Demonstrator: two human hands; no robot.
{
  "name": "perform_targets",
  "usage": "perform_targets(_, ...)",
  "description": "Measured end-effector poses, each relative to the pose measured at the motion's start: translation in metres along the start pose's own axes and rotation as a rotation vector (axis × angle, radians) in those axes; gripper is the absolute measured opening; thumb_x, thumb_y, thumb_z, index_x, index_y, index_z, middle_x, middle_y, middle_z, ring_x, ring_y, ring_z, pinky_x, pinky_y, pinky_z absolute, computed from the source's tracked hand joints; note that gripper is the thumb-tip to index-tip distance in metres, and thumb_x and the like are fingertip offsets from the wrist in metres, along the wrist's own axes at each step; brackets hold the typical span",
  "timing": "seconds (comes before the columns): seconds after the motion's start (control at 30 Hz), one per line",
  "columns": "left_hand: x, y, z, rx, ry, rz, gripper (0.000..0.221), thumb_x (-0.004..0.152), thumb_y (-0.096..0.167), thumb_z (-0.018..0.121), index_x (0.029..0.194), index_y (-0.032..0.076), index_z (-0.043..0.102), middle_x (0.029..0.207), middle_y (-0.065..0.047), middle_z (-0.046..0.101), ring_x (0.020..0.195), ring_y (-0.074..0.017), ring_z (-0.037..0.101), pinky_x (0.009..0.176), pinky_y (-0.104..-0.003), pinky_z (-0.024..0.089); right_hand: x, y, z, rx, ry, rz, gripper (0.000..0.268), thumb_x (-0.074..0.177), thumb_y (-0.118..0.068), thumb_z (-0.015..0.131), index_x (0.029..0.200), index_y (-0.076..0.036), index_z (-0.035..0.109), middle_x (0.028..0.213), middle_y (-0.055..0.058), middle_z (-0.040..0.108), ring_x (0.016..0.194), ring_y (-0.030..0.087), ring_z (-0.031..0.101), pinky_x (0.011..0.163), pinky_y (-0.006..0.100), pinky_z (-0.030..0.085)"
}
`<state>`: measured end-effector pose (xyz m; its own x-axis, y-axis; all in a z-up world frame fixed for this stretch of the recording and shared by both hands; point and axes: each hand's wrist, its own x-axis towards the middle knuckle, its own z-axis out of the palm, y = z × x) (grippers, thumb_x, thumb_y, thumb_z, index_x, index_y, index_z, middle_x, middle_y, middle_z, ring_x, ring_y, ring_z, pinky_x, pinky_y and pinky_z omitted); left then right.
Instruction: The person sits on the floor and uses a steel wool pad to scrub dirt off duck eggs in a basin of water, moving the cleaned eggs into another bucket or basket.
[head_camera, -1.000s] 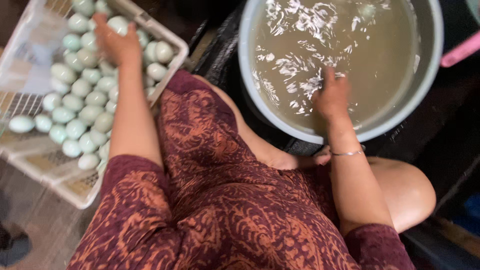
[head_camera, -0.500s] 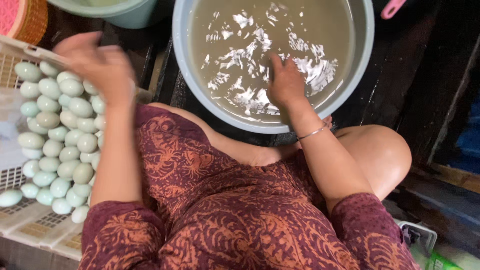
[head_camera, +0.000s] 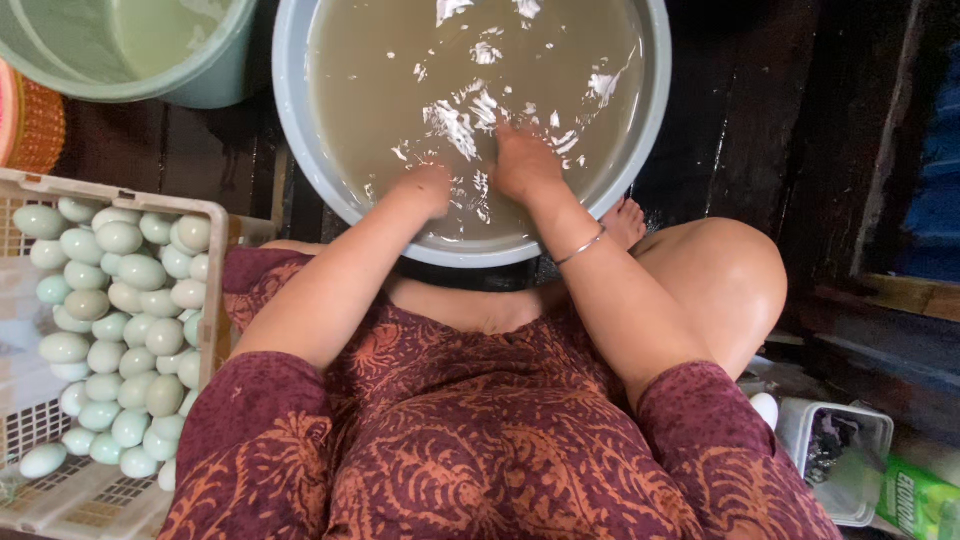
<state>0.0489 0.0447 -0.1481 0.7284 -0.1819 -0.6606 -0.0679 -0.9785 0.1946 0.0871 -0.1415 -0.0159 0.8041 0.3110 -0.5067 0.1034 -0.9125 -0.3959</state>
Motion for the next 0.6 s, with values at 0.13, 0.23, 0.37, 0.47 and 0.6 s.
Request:
perform_targets(0.13, -0.124, 0.042, -0.118, -0.525, 0.060, -0.118, 0.067, 0.090, 0.021, 0.068, 0.144, -0.012, 0.048, 0.149, -0.034, 0.045, 0.142, -0.0504, 0.039, 0.114, -0.058, 0.039, 0.038, 0.026, 0.032, 0.039, 0.000, -0.022, 0.046, 0.086, -0.022, 0.074, 0.128, -0.007, 0.064, 0.120, 0.025, 0.065, 0.117, 0.046, 0.065, 0.094, 0.057, 0.055)
perform_targets(0.23, -0.126, 0.051, -0.139, -1.606, 0.082, -0.368, 0.030, 0.091, 0.025, 0.072, 0.105, 0.016, 0.047, 0.097, -0.009, 0.063, 0.065, -0.0211, 0.066, 0.049, -0.027, 0.062, 0.031, 0.016, 0.002, 0.549, 0.223, 0.060, 0.066, 0.088, -0.054, 0.064, 0.141, -0.016, 0.059, 0.143, 0.011, 0.062, 0.131, 0.031, 0.058, 0.107, 0.042, 0.044)
perform_targets(0.37, -0.096, 0.047, -0.115, -2.249, 0.165, -0.110, 0.017, 0.091, 0.029, 0.059, 0.098, 0.015, 0.052, 0.080, -0.012, 0.062, 0.061, -0.0243, 0.059, 0.044, -0.032, 0.039, -0.009, -0.015, -0.013, 0.652, 0.574, -0.026, 0.040, 0.096, -0.047, 0.055, 0.125, -0.021, 0.060, 0.123, 0.014, 0.070, 0.118, 0.032, 0.063, 0.098, 0.041, 0.047)
perform_targets(0.47, -0.077, 0.058, -0.090, -2.225, 0.381, -0.058, 0.024, 0.095, 0.046, 0.051, 0.093, 0.023, 0.058, 0.072, 0.002, 0.060, 0.053, -0.0146, 0.049, 0.040, -0.031, 0.028, -0.062, -0.058, -0.007, 0.638, 0.706, -0.389, 0.040, 0.107, -0.034, 0.049, 0.139, -0.011, 0.053, 0.130, 0.022, 0.056, 0.126, 0.035, 0.054, 0.109, 0.047, 0.041)
perform_targets(0.6, -0.109, 0.087, -0.087, -2.063, 0.454, 0.063, 0.011, 0.091, 0.018, 0.046, 0.094, 0.016, 0.056, 0.078, 0.001, 0.055, 0.070, -0.0116, 0.052, 0.057, -0.029, 0.040, -0.049, -0.062, -0.014, 0.641, 0.625, -0.363, 0.030, 0.106, -0.027, 0.046, 0.128, -0.013, 0.059, 0.123, 0.014, 0.064, 0.118, 0.028, 0.056, 0.101, 0.042, 0.045)
